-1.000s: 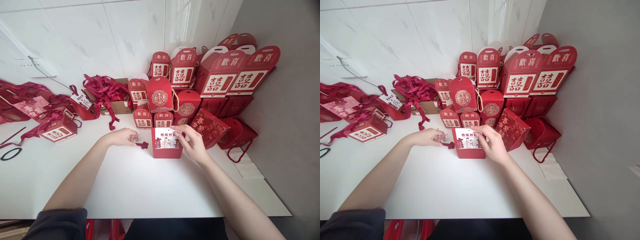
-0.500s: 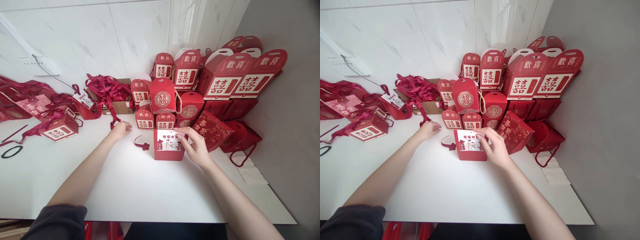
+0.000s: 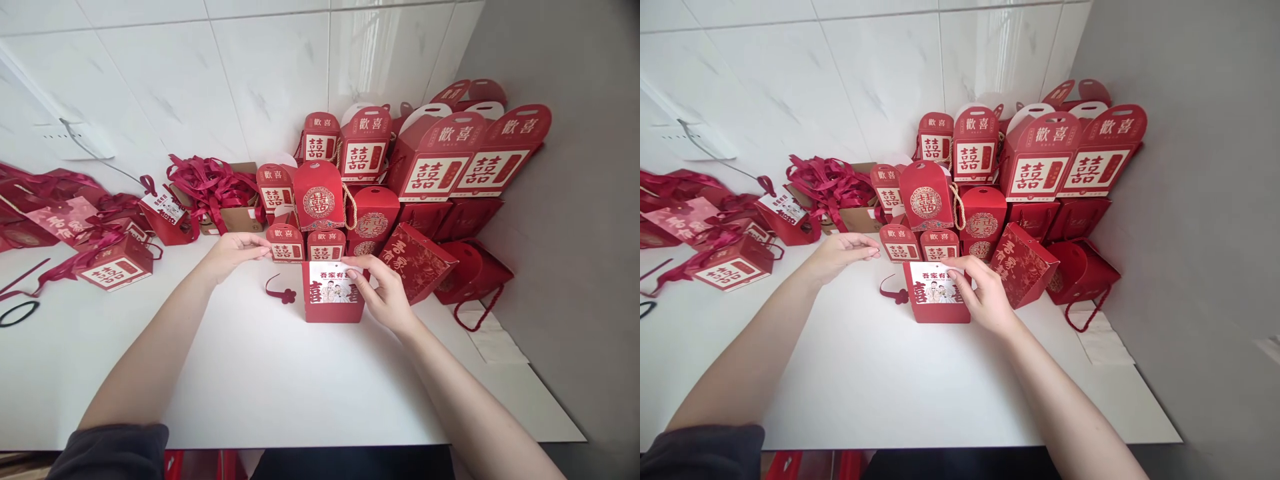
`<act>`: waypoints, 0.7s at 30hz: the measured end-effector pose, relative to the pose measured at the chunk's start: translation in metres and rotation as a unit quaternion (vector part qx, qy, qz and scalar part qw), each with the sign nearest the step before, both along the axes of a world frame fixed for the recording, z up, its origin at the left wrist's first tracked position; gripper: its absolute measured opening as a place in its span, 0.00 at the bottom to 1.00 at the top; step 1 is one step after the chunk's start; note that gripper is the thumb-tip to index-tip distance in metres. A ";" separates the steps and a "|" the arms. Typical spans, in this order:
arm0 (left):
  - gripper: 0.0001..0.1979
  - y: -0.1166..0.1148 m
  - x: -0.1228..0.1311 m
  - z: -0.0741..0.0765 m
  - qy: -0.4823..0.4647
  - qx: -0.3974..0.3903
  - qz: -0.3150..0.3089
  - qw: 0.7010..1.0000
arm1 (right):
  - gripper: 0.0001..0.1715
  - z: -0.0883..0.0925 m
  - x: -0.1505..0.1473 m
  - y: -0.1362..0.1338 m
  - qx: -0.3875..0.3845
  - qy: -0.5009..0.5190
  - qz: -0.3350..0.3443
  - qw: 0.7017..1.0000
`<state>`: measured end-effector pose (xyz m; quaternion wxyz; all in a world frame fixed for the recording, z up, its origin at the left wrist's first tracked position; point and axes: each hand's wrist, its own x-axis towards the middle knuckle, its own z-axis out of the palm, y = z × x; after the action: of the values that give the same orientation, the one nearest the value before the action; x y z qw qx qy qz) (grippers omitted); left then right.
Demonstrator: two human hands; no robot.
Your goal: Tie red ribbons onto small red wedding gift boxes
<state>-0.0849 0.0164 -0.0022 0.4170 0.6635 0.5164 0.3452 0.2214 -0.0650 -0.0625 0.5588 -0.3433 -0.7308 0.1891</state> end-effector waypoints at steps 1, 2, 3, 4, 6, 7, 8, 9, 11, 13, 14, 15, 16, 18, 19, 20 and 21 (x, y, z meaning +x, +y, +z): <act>0.16 -0.010 0.011 0.010 -0.048 0.017 0.003 0.999 | 0.13 0.000 0.000 0.000 -0.001 -0.001 0.001 1.000; 0.14 -0.019 0.024 0.018 -0.081 0.034 -0.005 0.996 | 0.13 0.000 0.000 0.000 0.000 0.000 0.001 1.000; 0.12 -0.029 0.037 0.025 -0.100 0.059 -0.021 0.993 | 0.14 0.000 0.000 0.000 0.001 0.001 0.003 1.000; 0.11 -0.037 0.051 0.030 -0.105 0.082 -0.044 0.990 | 0.14 0.000 0.000 0.000 0.003 0.003 0.004 1.000; 0.07 -0.050 0.076 0.034 -0.093 0.149 -0.084 0.981 | 0.14 0.000 -0.001 0.000 0.005 0.006 0.006 1.000; 0.05 -0.053 0.087 0.033 -0.083 0.189 -0.099 0.973 | 0.14 0.001 -0.001 0.000 0.006 0.006 0.008 1.000; 0.04 -0.054 0.095 0.031 -0.073 0.228 -0.109 0.965 | 0.13 0.001 -0.001 0.000 0.006 0.006 0.009 1.000; 0.04 -0.053 0.102 0.027 -0.065 0.266 -0.119 0.954 | 0.13 0.002 -0.001 0.000 0.005 0.007 0.009 1.000; 0.05 -0.048 0.111 0.019 -0.054 0.324 -0.139 0.934 | 0.12 0.003 -0.001 -0.001 -0.004 0.016 0.002 1.000; 0.07 -0.042 0.114 0.011 -0.056 0.352 -0.155 0.921 | 0.10 0.005 -0.002 -0.002 -0.017 0.027 -0.006 0.999; 0.08 -0.040 0.114 0.009 -0.059 0.356 -0.162 0.918 | 0.10 0.006 -0.003 -0.003 -0.023 0.032 -0.009 0.999; 0.09 -0.038 0.114 0.007 -0.063 0.357 -0.166 0.917 | 0.09 0.006 -0.005 -0.004 -0.027 0.035 -0.012 0.999; 0.09 -0.038 0.114 0.006 -0.066 0.360 -0.168 0.915 | 0.08 0.007 -0.006 -0.005 -0.030 0.041 -0.017 0.999; 0.10 -0.038 0.114 0.005 -0.065 0.377 -0.174 0.907 | 0.07 0.009 -0.009 -0.007 -0.035 0.068 -0.034 0.996; 0.10 -0.039 0.114 0.005 -0.060 0.391 -0.175 0.901 | 0.07 0.010 -0.010 -0.008 -0.036 0.086 -0.039 0.995; 0.10 -0.040 0.114 0.006 -0.050 0.408 -0.176 0.894 | 0.09 0.011 -0.012 -0.008 -0.034 0.103 -0.041 0.993; 0.10 -0.041 0.114 0.006 -0.039 0.426 -0.176 0.887 | 0.12 0.012 -0.013 -0.008 -0.027 0.114 -0.039 0.992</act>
<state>0.0289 -0.0248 0.0037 0.1680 0.8435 0.1777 0.4783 0.2087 -0.0734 -0.0502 0.6358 -0.3628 -0.6433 0.2245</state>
